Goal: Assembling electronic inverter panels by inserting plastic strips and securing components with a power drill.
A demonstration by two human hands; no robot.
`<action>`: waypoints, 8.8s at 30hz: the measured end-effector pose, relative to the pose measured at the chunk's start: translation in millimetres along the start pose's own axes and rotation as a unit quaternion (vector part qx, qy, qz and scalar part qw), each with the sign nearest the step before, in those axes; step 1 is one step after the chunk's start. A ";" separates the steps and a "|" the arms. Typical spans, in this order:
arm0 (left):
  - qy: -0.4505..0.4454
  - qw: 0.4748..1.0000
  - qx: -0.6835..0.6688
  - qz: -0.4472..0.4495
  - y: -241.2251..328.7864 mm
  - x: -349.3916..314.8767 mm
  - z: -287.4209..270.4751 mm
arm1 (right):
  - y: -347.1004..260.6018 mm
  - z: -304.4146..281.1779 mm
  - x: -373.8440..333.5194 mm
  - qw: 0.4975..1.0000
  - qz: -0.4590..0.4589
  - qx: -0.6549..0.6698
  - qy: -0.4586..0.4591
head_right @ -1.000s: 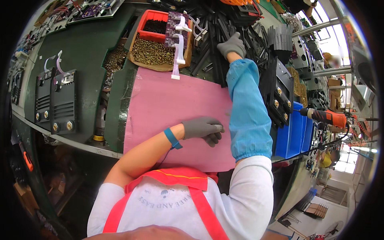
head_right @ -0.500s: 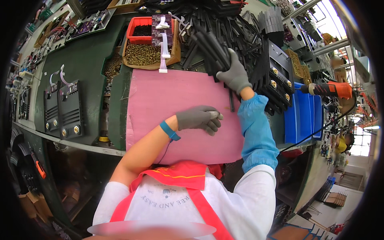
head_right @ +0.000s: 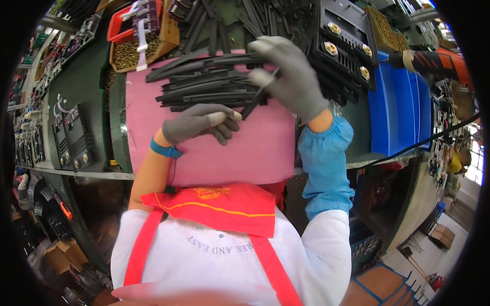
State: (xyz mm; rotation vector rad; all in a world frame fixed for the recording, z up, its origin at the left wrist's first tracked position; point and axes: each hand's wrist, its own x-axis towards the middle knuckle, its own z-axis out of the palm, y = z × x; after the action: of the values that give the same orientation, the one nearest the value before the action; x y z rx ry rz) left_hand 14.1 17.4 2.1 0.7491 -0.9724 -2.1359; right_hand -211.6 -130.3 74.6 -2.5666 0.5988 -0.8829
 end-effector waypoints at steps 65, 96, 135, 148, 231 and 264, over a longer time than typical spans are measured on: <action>0.459 0.569 0.678 0.079 -70.1 -118.8 56.6 | -82.1 91.0 -103.5 0.995 0.084 -0.053 0.007; 0.400 0.495 0.771 0.031 -84.1 -115.1 81.3 | -98.7 105.9 -69.0 0.994 0.020 -0.100 -0.043; 0.447 0.671 0.586 0.080 -23.0 -64.9 30.0 | -69.0 26.5 -136.0 0.986 0.074 0.001 -0.152; 0.297 0.579 0.747 0.135 -10.7 -88.4 68.6 | -71.3 19.8 -144.4 0.980 0.100 -0.109 -0.135; 0.333 0.590 0.731 0.078 -9.4 48.7 72.6 | 11.9 24.6 -113.1 0.970 0.182 -0.149 0.060; 0.403 0.491 0.758 0.148 -25.6 -5.0 66.2 | 22.4 62.4 -0.6 0.931 0.062 -0.355 -0.047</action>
State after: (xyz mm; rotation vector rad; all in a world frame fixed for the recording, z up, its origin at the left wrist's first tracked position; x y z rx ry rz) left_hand -38.7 61.7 19.7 1.8490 -1.9693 0.1260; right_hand -178.0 -136.8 17.9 -3.1180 1.2203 -0.5534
